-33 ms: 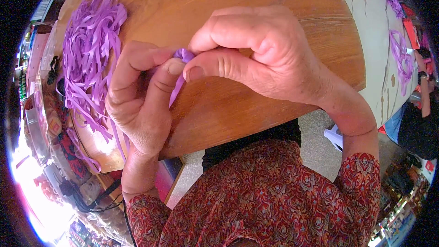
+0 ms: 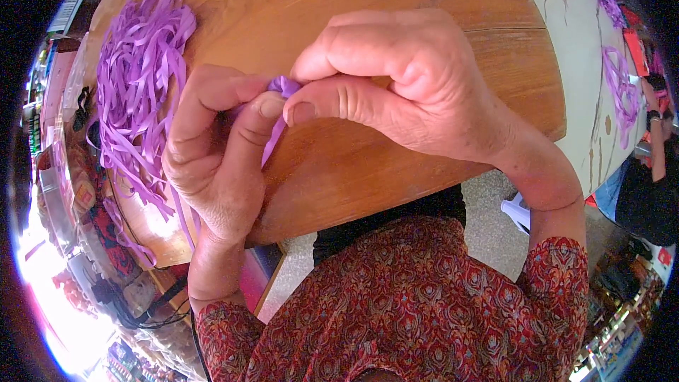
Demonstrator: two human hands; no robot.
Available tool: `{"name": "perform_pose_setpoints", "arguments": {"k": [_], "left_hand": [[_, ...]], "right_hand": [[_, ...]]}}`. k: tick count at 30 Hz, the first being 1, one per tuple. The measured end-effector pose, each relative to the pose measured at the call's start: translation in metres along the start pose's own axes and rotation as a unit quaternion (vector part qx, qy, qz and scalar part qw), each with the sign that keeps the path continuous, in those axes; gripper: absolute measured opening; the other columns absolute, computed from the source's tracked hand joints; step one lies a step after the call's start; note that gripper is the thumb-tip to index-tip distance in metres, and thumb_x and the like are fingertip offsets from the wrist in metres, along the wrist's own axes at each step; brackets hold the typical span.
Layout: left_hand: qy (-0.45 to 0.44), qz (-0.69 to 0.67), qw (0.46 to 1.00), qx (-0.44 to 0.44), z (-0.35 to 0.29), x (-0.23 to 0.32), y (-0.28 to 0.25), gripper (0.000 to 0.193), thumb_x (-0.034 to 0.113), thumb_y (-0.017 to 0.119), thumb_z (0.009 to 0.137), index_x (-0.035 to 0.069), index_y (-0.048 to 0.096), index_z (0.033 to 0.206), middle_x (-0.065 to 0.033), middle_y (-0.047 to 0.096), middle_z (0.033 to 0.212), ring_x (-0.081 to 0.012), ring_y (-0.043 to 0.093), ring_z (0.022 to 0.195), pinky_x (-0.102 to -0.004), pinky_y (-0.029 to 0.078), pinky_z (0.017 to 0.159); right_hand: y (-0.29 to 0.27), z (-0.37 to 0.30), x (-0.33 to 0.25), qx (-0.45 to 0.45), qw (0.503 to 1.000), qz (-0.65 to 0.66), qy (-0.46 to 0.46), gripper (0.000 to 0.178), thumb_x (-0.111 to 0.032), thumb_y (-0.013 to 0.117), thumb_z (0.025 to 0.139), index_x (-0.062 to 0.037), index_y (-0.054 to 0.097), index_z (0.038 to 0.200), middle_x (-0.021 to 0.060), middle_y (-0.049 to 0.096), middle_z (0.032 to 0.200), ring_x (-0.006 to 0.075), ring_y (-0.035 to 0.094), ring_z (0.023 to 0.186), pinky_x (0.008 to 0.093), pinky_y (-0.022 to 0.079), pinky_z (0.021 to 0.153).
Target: The person rolls a purple ribbon into a small flower shape by hand and sets it aside before picking up another ribbon to repeat the process.
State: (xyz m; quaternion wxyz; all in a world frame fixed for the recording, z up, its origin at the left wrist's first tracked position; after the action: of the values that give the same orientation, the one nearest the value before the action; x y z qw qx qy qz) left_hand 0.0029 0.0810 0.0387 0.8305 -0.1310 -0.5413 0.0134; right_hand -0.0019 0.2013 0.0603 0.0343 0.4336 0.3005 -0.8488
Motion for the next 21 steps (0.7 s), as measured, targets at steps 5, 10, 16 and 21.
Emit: {"name": "perform_pose_setpoints", "arguments": {"k": [5,10,16,21], "left_hand": [[-0.005,0.016,1.000,-0.019,0.003,0.005,0.003,0.015,-0.009,0.062,0.080,-0.001,0.059,0.091,-0.0048,0.054,0.086,-0.0110,0.050,0.080,-0.0214,0.040,0.073],[0.031,0.002,0.999,-0.011,0.002,0.006,0.000,0.017,-0.009,0.062,0.080,0.000,0.060,0.094,-0.0047,0.054,0.088,-0.0112,0.050,0.081,-0.0216,0.040,0.075],[0.013,0.004,1.000,0.005,0.001,0.006,-0.003,0.015,-0.007,0.060,0.082,0.001,0.061,0.094,-0.0035,0.053,0.087,-0.0110,0.049,0.082,-0.0214,0.039,0.076],[-0.042,0.013,0.999,-0.007,0.000,-0.003,-0.002,0.008,-0.004,0.059,0.084,0.000,0.062,0.090,-0.0020,0.053,0.085,-0.0096,0.049,0.082,-0.0206,0.038,0.076]], "right_hand": [[-0.004,0.000,-0.001,0.004,0.999,-0.035,-0.005,0.018,-0.006,0.070,0.076,0.0049,0.064,0.088,0.0118,0.063,0.080,0.0171,0.060,0.069,0.0247,0.046,0.059],[-0.003,0.001,-0.006,0.032,0.997,-0.071,-0.025,0.020,-0.004,0.068,0.076,0.0060,0.065,0.093,0.0103,0.063,0.080,0.0164,0.060,0.069,0.0245,0.047,0.060],[-0.009,0.003,-0.008,0.035,0.996,-0.073,-0.027,0.025,-0.001,0.068,0.075,0.0034,0.065,0.100,0.0092,0.063,0.079,0.0155,0.059,0.069,0.0233,0.046,0.059],[-0.013,0.003,-0.007,0.037,0.998,-0.053,-0.016,0.021,0.004,0.068,0.075,0.0029,0.064,0.095,0.0095,0.062,0.078,0.0147,0.058,0.069,0.0227,0.044,0.059]]}}
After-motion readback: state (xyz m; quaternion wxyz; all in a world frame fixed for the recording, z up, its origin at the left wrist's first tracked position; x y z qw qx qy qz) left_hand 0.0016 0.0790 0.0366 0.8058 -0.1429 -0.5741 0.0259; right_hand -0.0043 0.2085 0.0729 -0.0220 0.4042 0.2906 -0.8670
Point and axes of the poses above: each hand's wrist, its own z-axis towards the middle knuckle, its own y-axis out of the palm, x = y × z, the point moved 10 cm from there along z, towards the middle knuckle
